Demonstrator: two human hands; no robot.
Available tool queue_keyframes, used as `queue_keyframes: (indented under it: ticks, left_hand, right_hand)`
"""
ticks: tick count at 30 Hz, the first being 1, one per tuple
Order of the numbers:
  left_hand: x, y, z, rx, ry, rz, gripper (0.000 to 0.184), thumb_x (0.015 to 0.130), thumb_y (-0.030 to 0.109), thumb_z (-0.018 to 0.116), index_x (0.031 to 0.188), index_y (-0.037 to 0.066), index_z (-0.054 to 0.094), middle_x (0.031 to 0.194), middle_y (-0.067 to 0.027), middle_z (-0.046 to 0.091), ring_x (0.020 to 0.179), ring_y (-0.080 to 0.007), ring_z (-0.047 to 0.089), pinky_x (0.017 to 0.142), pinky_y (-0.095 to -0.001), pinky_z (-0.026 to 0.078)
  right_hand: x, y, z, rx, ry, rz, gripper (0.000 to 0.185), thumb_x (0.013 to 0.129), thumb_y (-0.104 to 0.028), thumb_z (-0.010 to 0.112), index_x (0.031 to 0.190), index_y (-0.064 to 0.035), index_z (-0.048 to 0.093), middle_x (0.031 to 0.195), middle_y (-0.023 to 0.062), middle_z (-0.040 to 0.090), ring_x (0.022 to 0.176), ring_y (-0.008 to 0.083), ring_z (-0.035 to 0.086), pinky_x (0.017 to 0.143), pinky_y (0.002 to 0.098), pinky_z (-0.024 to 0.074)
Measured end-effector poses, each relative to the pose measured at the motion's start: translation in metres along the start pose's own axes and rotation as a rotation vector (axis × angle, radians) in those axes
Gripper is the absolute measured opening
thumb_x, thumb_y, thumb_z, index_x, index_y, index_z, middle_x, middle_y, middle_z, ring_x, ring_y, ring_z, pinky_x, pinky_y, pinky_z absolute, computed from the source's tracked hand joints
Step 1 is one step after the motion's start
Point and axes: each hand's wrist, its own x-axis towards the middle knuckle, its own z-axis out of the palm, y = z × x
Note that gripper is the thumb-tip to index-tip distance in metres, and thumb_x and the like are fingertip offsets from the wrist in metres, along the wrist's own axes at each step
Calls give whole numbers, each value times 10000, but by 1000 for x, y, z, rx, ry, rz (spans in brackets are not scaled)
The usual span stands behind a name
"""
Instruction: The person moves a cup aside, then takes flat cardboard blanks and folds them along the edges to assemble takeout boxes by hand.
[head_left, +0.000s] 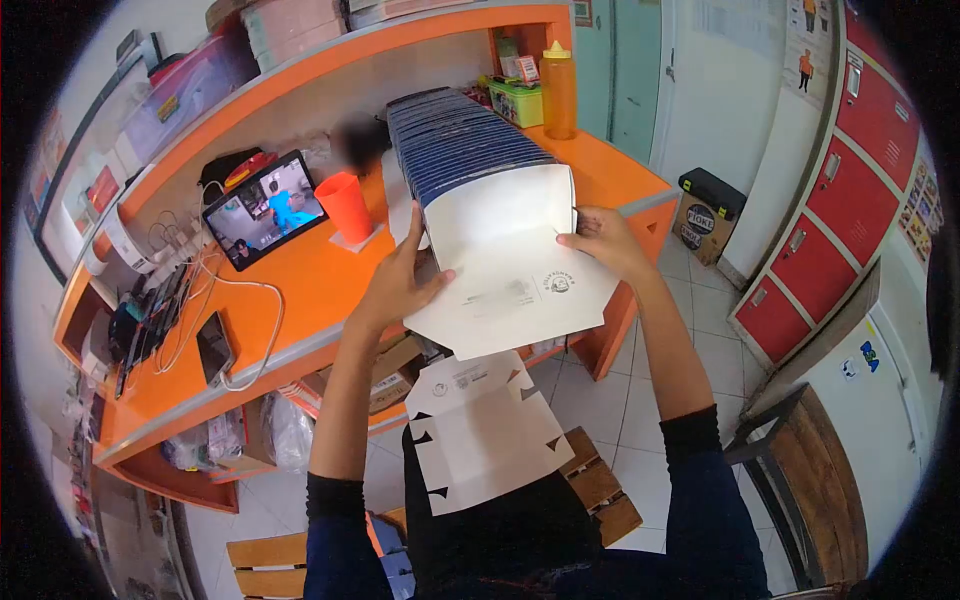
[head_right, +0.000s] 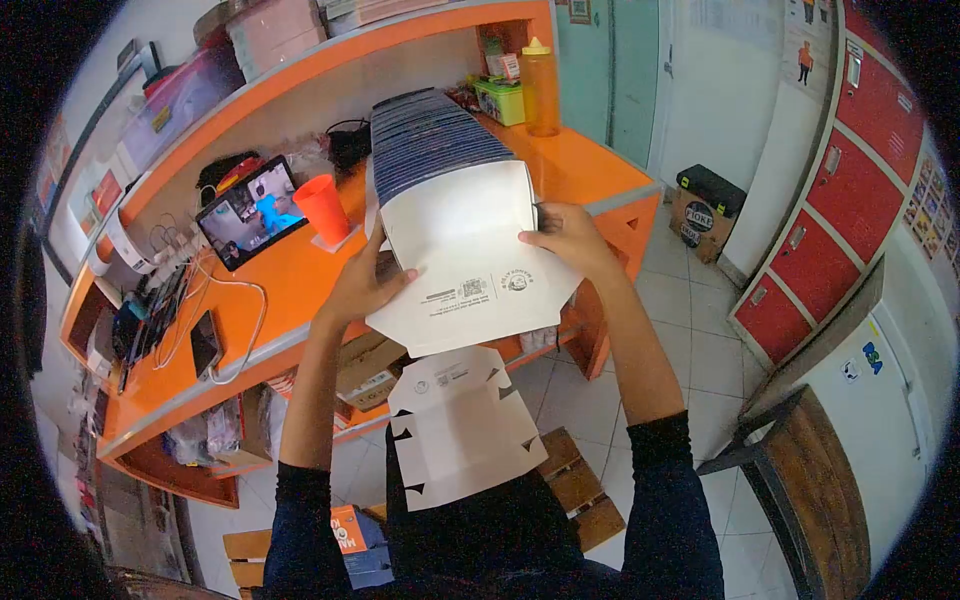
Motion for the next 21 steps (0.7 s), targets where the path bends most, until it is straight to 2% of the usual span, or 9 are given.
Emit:
queue_keyframes:
  ticks: [1,4,7,10,14,17,19,21]
  left_hand:
    - [-1,-1,0,-7,10,3,1050,810,301,708,1495,59,-50,1303,-314,489,1085,-389,605,946,-395,464]
    - [-5,0,-2,-42,33,-20,1049,797,308,727,1495,49,-13,1309,-315,484,1106,-384,597,962,-416,459]
    - [-8,2,-2,-63,58,-62,1039,780,302,750,1489,31,41,1250,-307,534,1085,-380,609,952,-432,469]
    - [-2,11,-5,-64,53,-117,1024,764,286,768,1479,15,86,1145,-285,602,1047,-373,629,922,-423,491]
    - [3,9,-5,-63,64,-148,1007,747,265,784,1467,5,129,994,-245,663,990,-361,652,871,-403,522]
    - [5,9,-6,-32,57,-193,1019,737,281,793,1469,16,137,1126,-272,608,947,-353,666,834,-390,536]
    - [6,15,-8,-161,115,-186,1017,724,296,800,1476,48,161,1242,-268,535,1009,-342,641,860,-389,523]
    - [12,20,-15,-164,211,-91,974,724,299,800,1470,75,216,1334,-246,469,1084,-331,602,895,-392,504]
  right_hand:
    - [0,0,-3,-21,-41,9,448,718,-144,786,1080,51,610,981,122,686,871,194,659,786,303,509]
    - [2,-7,-11,-502,76,-185,515,689,-174,822,1089,44,582,974,137,683,878,204,660,796,310,508]
    - [10,8,-12,-380,55,-245,548,657,-227,848,1068,15,577,933,132,684,854,201,661,781,306,502]
    - [19,14,-11,-306,57,-165,546,654,-266,848,1052,-2,582,892,107,684,826,199,660,757,298,496]
    - [34,34,-18,-370,57,-108,566,650,-294,850,1057,-10,577,864,91,680,800,193,653,733,293,491]
    - [31,25,-14,-412,83,-138,557,669,-281,838,1075,-8,572,950,103,669,831,187,641,743,295,487]
    - [30,11,-11,-445,87,-227,529,723,-246,804,1134,-7,571,1060,114,652,898,176,627,766,291,480]
    - [39,2,-19,-238,92,-376,504,802,-211,736,1231,-27,544,1191,109,602,979,166,598,817,293,473]
